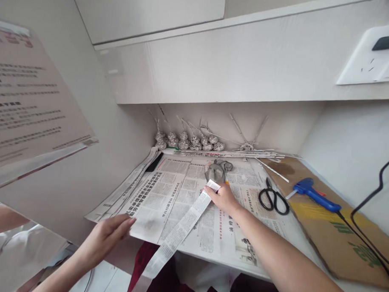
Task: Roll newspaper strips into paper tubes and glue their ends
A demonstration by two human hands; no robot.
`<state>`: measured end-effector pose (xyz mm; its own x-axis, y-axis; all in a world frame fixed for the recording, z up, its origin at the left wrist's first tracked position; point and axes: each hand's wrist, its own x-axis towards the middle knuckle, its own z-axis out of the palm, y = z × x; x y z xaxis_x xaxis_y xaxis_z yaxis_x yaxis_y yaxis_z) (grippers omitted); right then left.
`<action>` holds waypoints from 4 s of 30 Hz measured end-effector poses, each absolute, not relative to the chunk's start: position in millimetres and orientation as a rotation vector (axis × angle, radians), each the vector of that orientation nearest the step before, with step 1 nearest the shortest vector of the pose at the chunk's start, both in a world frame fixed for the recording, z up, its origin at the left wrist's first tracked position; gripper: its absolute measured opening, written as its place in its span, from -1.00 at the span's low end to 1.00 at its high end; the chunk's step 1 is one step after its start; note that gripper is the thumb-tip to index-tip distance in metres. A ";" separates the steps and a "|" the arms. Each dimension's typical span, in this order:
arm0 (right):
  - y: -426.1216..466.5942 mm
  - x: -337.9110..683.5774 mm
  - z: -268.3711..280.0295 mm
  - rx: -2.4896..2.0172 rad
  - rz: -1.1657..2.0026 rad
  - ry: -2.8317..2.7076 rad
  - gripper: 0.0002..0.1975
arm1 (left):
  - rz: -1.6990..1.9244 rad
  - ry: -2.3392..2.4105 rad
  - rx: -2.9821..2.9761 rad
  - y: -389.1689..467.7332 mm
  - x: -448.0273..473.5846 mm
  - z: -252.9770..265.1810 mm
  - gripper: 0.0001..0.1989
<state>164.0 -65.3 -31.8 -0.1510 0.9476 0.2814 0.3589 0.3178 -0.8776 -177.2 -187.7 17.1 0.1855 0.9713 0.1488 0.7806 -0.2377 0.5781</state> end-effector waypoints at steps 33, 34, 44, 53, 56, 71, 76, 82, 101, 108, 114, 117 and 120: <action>-59.1 167.2 -26.4 -1.300 0.602 -1.666 -0.70 | 1.175 1.271 2.522 44.3 37.8 -22.2 -0.73; -59.5 166.7 -25.4 -1.295 0.601 -1.682 -0.70 | 1.233 1.279 2.493 45.1 36.4 -19.5 -0.72; -58.5 166.1 -27.1 -1.246 0.573 -1.762 -0.75 | 1.474 1.253 2.172 49.4 37.8 -17.2 -0.72; -54.0 167.2 -35.9 -1.288 0.570 -1.740 -0.76 | 1.323 1.064 2.301 40.2 52.0 -26.6 -0.83; -53.7 167.6 -35.9 -1.288 0.567 -1.746 -0.77 | 1.068 1.001 2.498 39.5 52.0 -30.5 -0.64; -54.6 167.3 -34.1 -1.346 0.556 -1.731 -0.70 | 1.347 1.248 2.353 51.7 35.4 -20.0 -0.79; -54.2 167.7 -34.7 -1.329 0.560 -1.746 -0.69 | 1.520 1.244 2.291 56.4 26.8 -13.1 -0.79; -54.6 167.0 -35.4 -1.327 0.591 -1.730 -0.70 | 1.522 1.217 2.358 59.3 19.2 -10.6 -0.67; -53.4 169.5 -26.5 -1.137 0.342 -1.595 -0.83 | 0.662 1.075 2.875 35.8 38.4 -13.6 -0.89; -41.0 178.5 -38.1 -1.250 0.146 -1.781 -0.81 | 0.548 0.976 2.983 35.1 34.6 -6.0 -0.91; -45.6 177.3 -30.1 -1.203 0.114 -1.698 -0.79 | 0.425 0.754 3.036 25.2 35.0 1.8 -0.84; -46.2 176.1 -29.2 -1.162 0.135 -1.697 -0.78 | 0.437 0.742 2.998 26.7 35.8 -0.5 -0.82; -43.2 176.8 -34.1 -1.236 0.124 -1.757 -0.75 | 0.487 0.778 2.944 33.0 34.0 -5.2 -0.82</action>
